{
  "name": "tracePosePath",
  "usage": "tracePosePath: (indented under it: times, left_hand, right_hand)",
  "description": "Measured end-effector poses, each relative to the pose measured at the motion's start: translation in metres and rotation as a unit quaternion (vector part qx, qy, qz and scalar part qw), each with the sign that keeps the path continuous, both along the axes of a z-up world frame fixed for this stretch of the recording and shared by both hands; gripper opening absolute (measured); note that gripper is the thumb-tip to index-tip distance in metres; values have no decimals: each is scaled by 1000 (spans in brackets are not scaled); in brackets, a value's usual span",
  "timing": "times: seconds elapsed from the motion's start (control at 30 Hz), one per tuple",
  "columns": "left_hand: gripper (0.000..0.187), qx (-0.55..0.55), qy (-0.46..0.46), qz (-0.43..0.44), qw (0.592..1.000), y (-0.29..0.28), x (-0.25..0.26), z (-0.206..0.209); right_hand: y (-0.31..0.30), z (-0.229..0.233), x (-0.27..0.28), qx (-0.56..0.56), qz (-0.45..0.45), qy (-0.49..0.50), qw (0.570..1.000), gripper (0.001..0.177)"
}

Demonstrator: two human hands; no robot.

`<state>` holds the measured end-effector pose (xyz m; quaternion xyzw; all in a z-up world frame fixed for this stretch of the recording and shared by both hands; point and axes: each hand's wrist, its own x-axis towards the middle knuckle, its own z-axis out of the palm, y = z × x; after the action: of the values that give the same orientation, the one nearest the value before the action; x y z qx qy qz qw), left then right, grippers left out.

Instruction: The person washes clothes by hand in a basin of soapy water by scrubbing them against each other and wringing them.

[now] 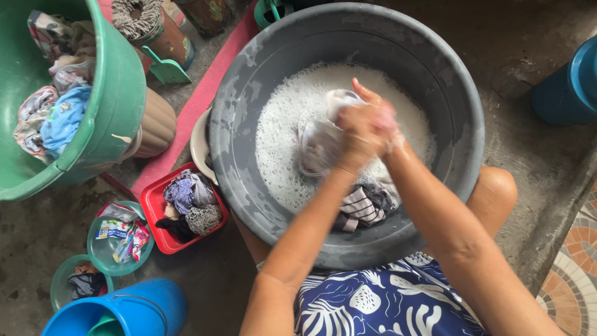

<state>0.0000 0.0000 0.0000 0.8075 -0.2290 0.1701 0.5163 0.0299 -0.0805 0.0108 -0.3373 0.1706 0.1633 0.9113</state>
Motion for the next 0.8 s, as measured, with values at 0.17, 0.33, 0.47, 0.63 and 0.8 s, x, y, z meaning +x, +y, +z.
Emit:
tracePosePath:
  times: [0.17, 0.33, 0.47, 0.63, 0.8]
  left_hand:
    - [20, 28, 56, 45, 997, 3, 42, -22]
    - [28, 86, -1, 79, 993, 8, 60, -6]
    - [34, 71, -36, -6, 997, -1, 48, -29]
    - [21, 112, -114, 68, 985, 82, 96, -34]
    - [50, 579, 349, -60, 734, 137, 46, -36]
  right_hand:
    - [10, -45, 5, 4, -61, -44, 997, 59]
    - [11, -60, 9, 17, -48, -60, 997, 57]
    - [-8, -64, 4, -1, -95, -127, 987, 55]
    - [-60, -66, 29, 33, -62, -149, 986, 57]
    - [-72, -59, 8, -319, 2, -99, 942, 57]
